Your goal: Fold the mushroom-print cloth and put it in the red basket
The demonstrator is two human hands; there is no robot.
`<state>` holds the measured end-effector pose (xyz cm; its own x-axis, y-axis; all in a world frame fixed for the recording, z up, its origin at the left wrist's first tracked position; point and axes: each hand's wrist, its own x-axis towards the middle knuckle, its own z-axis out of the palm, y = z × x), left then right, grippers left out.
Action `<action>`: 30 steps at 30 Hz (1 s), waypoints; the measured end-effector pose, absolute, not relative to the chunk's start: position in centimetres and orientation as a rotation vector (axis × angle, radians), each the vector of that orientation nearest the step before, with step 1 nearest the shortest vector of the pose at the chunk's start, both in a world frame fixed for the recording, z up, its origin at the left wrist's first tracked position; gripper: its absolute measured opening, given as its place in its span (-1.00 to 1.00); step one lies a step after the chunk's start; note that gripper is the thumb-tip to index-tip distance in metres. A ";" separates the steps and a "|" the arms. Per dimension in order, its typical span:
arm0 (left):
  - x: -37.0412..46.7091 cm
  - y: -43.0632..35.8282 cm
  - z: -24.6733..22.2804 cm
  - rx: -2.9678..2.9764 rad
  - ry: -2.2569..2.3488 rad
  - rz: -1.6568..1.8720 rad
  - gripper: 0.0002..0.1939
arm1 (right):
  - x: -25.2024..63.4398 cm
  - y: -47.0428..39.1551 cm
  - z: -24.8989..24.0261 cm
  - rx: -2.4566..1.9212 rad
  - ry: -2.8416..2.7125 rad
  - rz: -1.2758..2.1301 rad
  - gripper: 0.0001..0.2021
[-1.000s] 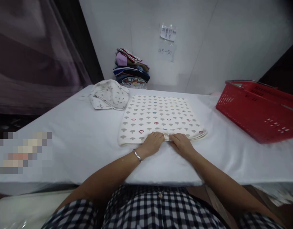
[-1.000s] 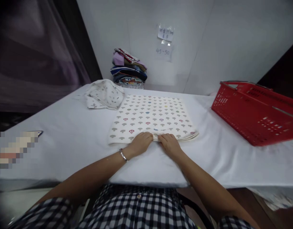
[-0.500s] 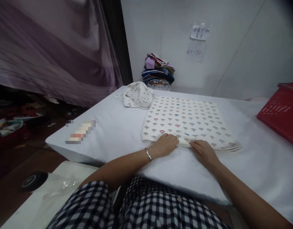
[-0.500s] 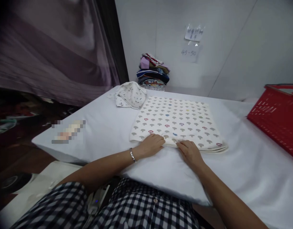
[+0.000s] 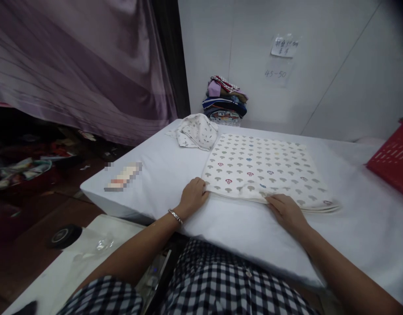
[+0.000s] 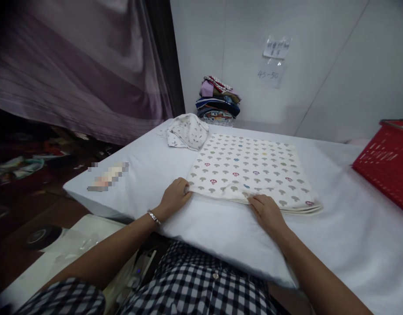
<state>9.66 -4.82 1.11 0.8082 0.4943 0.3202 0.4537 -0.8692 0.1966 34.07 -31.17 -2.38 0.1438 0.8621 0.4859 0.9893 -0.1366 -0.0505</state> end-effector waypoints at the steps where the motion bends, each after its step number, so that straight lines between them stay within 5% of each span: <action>1: 9.9 -4.9 1.2 2.868 0.820 0.530 -0.87 | 34.1 -31.2 -2.4 -2.073 -1.786 -0.486 -0.73; 9: 10.3 -4.1 3.6 2.730 1.094 0.159 -0.85 | 34.5 -30.7 -0.4 -2.113 -1.926 -0.454 -0.71; 30: 7.7 -1.9 3.9 2.699 0.593 -0.049 -0.82 | 33.9 -30.7 -1.1 -2.139 -1.948 -0.398 -0.73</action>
